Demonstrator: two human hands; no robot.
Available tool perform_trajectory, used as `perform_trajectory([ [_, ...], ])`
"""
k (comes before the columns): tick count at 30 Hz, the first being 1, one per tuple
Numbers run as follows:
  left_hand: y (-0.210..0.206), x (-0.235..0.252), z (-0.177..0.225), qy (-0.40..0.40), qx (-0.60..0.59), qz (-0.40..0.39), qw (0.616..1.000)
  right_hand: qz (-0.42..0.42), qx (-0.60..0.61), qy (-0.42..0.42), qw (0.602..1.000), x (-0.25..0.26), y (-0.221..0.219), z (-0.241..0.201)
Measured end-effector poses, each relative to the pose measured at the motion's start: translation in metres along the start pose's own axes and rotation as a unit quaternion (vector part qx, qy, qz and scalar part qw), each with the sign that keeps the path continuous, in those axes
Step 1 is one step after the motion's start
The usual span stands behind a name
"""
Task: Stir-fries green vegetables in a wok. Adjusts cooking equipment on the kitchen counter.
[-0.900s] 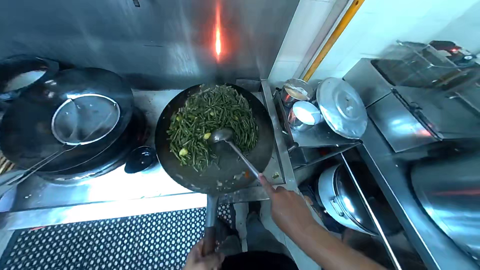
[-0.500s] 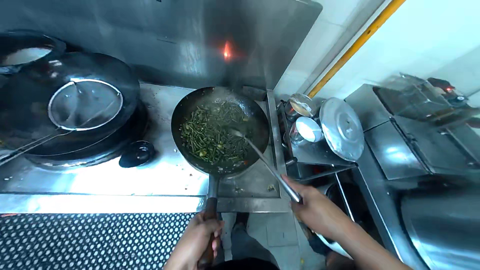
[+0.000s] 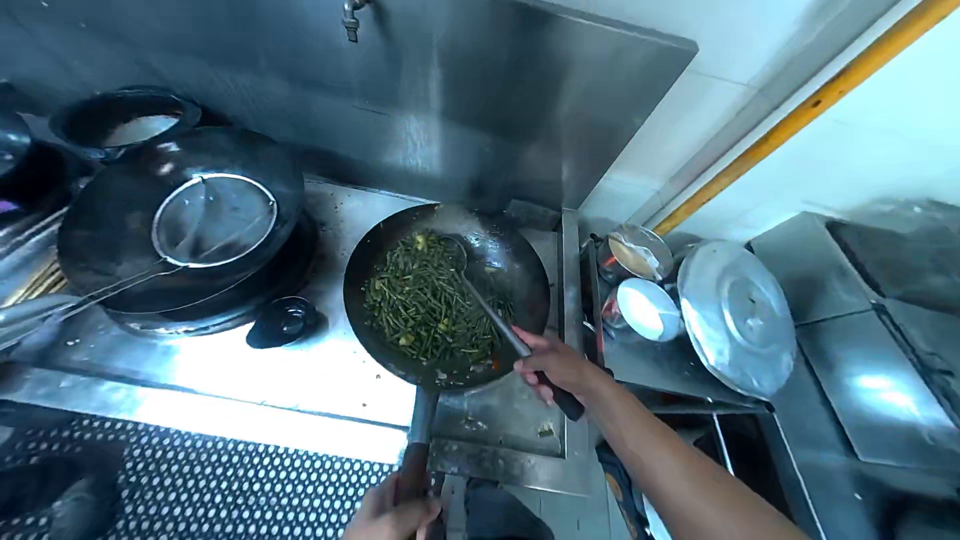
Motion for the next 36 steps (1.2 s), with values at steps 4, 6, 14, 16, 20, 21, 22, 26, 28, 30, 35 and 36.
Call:
perform_trajectory([
  [4, -0.009, 0.011, -0.004, -0.012, -0.026, 0.029, 0.999, 0.083, -0.299, 0.003, 0.951, -0.068, 0.015, -0.001],
  [6, -0.024, 0.01, -0.005, -0.013, -0.035, 0.04, 0.999, 0.14, -0.407, -0.005, 0.902, -0.097, 0.03, -0.007],
  [14, -0.028, 0.021, -0.019, -0.006, -0.037, 0.052, 0.998, 0.282, -0.438, -0.01, 0.853, -0.075, 0.101, -0.017],
  [16, -0.026, 0.022, -0.019, -0.003, -0.027, 0.044, 0.999, 0.254, -0.369, -0.036, 0.893, -0.073, 0.083, -0.005],
  [20, -0.017, 0.027, -0.022, 0.004, -0.006, 0.011, 1.0, 0.148, 0.033, -0.058, 0.987, -0.085, -0.015, 0.041],
  [21, -0.012, 0.03, -0.021, 0.006, -0.003, 0.001, 1.0, 0.11, 0.156, -0.053, 0.98, -0.086, -0.044, 0.044],
  [22, -0.006, 0.031, -0.02, 0.008, 0.002, -0.008, 1.0, 0.069, 0.266, -0.044, 0.961, -0.083, -0.069, 0.044],
  [26, 0.027, 0.027, -0.004, 0.017, 0.037, -0.049, 0.998, -0.005, 0.409, -0.013, 0.912, -0.072, -0.12, 0.03],
  [28, 0.045, 0.028, 0.003, 0.017, 0.046, -0.067, 0.997, 0.037, 0.323, 0.005, 0.946, -0.077, -0.131, 0.025],
  [30, 0.054, 0.028, 0.011, 0.033, 0.05, -0.07, 0.996, 0.099, 0.199, 0.012, 0.975, -0.089, -0.139, 0.018],
  [35, 0.067, 0.022, 0.025, 0.05, 0.031, -0.092, 0.994, 0.24, -0.125, -0.003, 0.963, -0.109, -0.128, -0.012],
  [36, 0.071, 0.025, 0.024, 0.052, 0.014, -0.087, 0.995, 0.28, -0.19, -0.012, 0.941, -0.106, -0.117, -0.016],
])
Point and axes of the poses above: each hand's wrist, its own x-axis towards the middle knuckle, its own y-axis out of the back of the hand, z = x × y, the point moved 4 cm from there along x, towards the middle knuckle, and after that the axes turned 10 degrees about -y, right-handed, at the moved point
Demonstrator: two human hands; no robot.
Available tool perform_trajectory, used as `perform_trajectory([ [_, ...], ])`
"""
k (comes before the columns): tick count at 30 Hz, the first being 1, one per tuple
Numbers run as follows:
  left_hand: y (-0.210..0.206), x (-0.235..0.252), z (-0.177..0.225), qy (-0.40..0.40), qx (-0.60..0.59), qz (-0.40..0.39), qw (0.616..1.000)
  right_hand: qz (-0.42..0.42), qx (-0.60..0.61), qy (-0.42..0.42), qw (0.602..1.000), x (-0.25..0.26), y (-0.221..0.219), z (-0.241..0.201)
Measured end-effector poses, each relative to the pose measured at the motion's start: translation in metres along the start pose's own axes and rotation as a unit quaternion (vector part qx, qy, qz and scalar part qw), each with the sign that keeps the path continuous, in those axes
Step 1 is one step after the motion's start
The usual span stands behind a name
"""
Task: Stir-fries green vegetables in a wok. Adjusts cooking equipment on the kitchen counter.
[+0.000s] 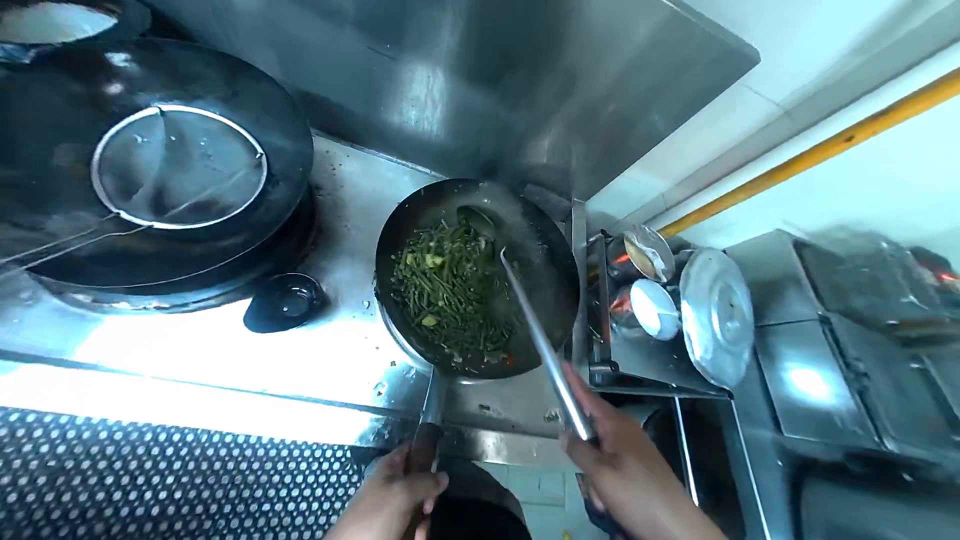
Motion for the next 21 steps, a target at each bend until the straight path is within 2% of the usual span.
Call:
perform_trajectory([
  [2, 0.007, 0.004, 0.002, -0.007, -0.022, 0.01, 1.0, 0.078, -0.113, -0.005, 0.99, 0.028, 0.022, 0.003],
  [5, 0.003, 0.001, 0.002, -0.015, -0.032, 0.009, 0.999, 0.113, -0.157, 0.016, 0.981, 0.08, 0.054, 0.024],
  [8, 0.0, -0.003, -0.002, -0.023, -0.04, 0.02, 0.999, 0.062, -0.079, -0.011, 0.995, 0.105, 0.05, 0.056],
  [11, -0.013, -0.012, -0.003, -0.029, -0.025, 0.038, 0.999, -0.03, 0.132, -0.041, 0.99, 0.096, 0.007, 0.073],
  [12, -0.02, -0.013, -0.005, -0.027, -0.019, 0.039, 0.999, -0.08, 0.23, -0.056, 0.968, 0.091, -0.01, 0.071],
  [13, -0.025, -0.011, -0.007, -0.023, -0.015, 0.037, 0.999, -0.137, 0.334, -0.072, 0.93, 0.087, -0.026, 0.067],
  [15, -0.029, -0.004, -0.012, -0.016, -0.014, 0.037, 0.999, -0.237, 0.513, -0.101, 0.819, 0.085, -0.046, 0.054],
  [17, -0.035, -0.006, -0.012, -0.023, -0.008, 0.056, 0.998, -0.312, 0.604, -0.096, 0.727, 0.093, -0.05, 0.05],
  [18, -0.039, -0.01, -0.009, -0.024, -0.002, 0.061, 0.998, -0.342, 0.613, -0.084, 0.708, 0.097, -0.046, 0.052],
  [19, -0.043, -0.014, -0.009, -0.023, 0.003, 0.065, 0.998, -0.359, 0.602, -0.073, 0.71, 0.098, -0.04, 0.057],
  [21, -0.045, -0.014, -0.012, -0.019, 0.0, 0.071, 0.997, -0.365, 0.535, -0.048, 0.761, 0.093, -0.027, 0.067],
])
Point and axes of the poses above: each hand's wrist, its own x-axis towards the middle knuckle, its own y-axis out of the back of the hand, z = x × y, the point moved 4 cm from there along x, towards the middle knuckle, and after that the axes turned 10 degrees about -y, right-handed, at the moved point
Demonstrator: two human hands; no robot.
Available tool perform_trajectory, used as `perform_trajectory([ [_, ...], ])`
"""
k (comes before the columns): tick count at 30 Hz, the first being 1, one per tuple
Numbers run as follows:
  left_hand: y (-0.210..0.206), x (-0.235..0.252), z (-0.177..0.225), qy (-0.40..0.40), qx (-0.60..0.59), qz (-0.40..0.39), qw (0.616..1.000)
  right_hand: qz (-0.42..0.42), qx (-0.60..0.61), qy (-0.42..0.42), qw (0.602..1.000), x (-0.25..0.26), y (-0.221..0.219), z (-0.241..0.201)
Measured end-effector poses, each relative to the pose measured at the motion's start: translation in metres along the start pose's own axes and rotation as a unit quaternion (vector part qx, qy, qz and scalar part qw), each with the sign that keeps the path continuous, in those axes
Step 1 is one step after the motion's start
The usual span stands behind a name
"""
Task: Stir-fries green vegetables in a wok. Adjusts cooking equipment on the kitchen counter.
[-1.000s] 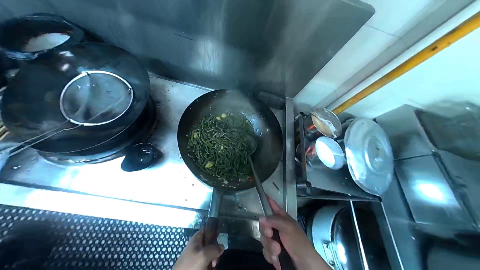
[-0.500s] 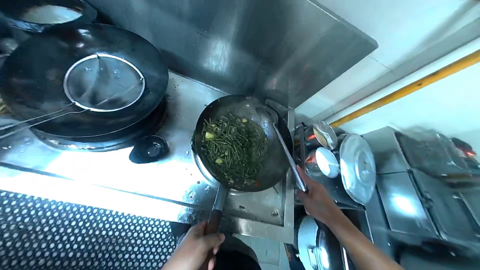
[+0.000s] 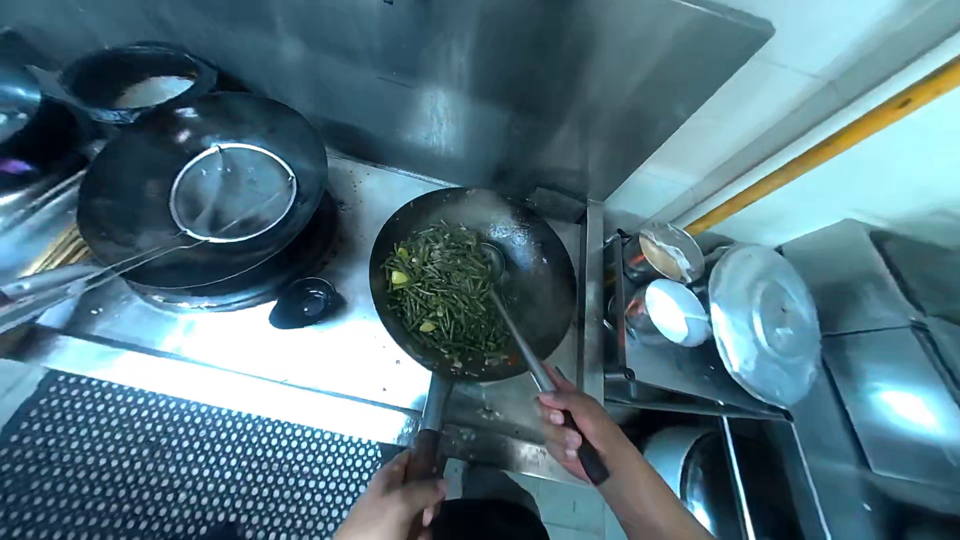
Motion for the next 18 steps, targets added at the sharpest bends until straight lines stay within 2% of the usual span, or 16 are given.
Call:
perform_trajectory([
  [3, -0.005, 0.007, 0.002, -0.017, -0.022, 0.02, 0.999, 0.079, -0.181, 0.014, 0.98, -0.029, -0.002, -0.01],
  [5, -0.015, 0.003, 0.004, -0.012, -0.019, 0.012, 1.0, 0.142, -0.306, 0.03, 0.941, -0.052, -0.014, -0.018],
  [8, -0.013, 0.009, -0.004, 0.0, -0.025, -0.01, 1.0, 0.21, -0.475, 0.011, 0.855, -0.076, -0.037, -0.024],
  [11, -0.005, 0.008, 0.003, -0.003, -0.051, 0.002, 0.999, 0.271, -0.589, -0.018, 0.761, -0.085, -0.066, -0.026],
  [14, -0.001, -0.006, 0.009, 0.002, -0.07, -0.023, 0.997, 0.333, -0.648, -0.016, 0.685, -0.081, -0.087, -0.037],
  [16, 0.008, -0.005, 0.011, -0.007, -0.078, -0.026, 0.997, 0.371, -0.684, 0.01, 0.628, -0.068, -0.096, -0.056],
  [18, 0.014, -0.005, 0.015, -0.013, -0.075, -0.023, 0.997, 0.394, -0.706, 0.033, 0.588, -0.05, -0.101, -0.079],
])
Point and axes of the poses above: each hand's wrist, its own x-axis towards the middle knuckle, its own y-axis out of the back of the hand, z = x × y, the point moved 4 cm from there along x, towards the middle knuckle, and after that the axes turned 10 degrees about -y, right-handed, at the moved point
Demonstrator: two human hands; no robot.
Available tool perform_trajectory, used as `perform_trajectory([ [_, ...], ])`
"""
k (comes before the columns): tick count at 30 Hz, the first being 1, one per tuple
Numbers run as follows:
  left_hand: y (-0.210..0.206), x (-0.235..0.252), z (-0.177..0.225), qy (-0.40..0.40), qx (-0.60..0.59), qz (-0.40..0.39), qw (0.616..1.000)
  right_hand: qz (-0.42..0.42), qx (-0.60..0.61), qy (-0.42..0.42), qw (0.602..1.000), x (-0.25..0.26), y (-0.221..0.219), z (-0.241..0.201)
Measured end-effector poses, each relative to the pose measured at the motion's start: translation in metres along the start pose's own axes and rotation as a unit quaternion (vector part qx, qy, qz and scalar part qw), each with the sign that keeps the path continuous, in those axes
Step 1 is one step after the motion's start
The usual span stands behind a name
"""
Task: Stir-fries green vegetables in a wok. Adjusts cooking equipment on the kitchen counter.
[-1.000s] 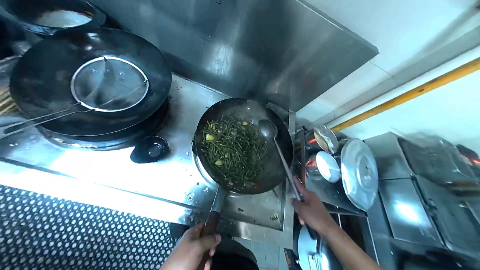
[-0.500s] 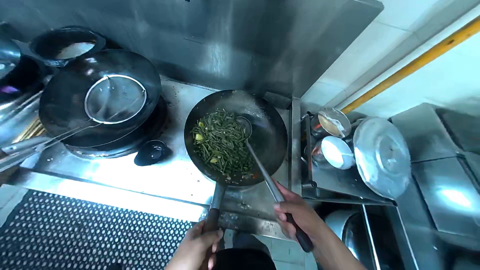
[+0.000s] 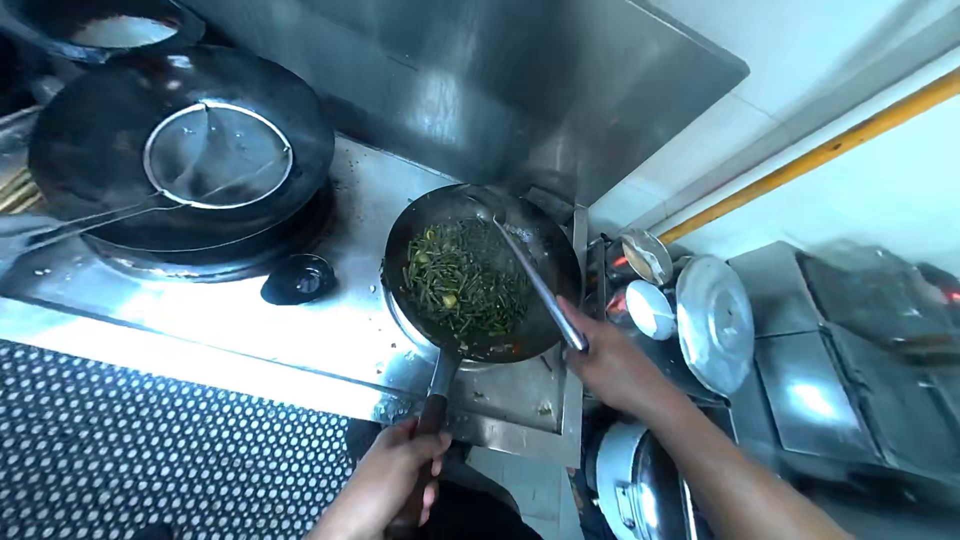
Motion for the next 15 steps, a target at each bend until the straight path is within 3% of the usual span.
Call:
perform_trajectory([
  [7, 0.011, 0.01, -0.008, -0.004, 0.007, -0.004, 1.0, 0.035, -0.109, 0.008, 0.993, 0.06, -0.012, -0.031],
  [11, 0.009, 0.002, -0.005, -0.02, 0.04, -0.008, 0.999, -0.025, -0.201, 0.012, 0.979, 0.03, -0.028, -0.04],
  [15, 0.024, 0.011, -0.001, -0.022, 0.042, 0.011, 0.999, -0.039, -0.273, 0.025, 0.961, -0.018, -0.02, -0.017],
])
Point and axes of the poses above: each hand's wrist, its own x-axis towards the middle knuckle, its own y-axis out of the back of the hand, z = x × y, the point moved 4 cm from there along x, towards the middle knuckle, and after that the axes turned 10 degrees about -y, right-handed, at the moved point
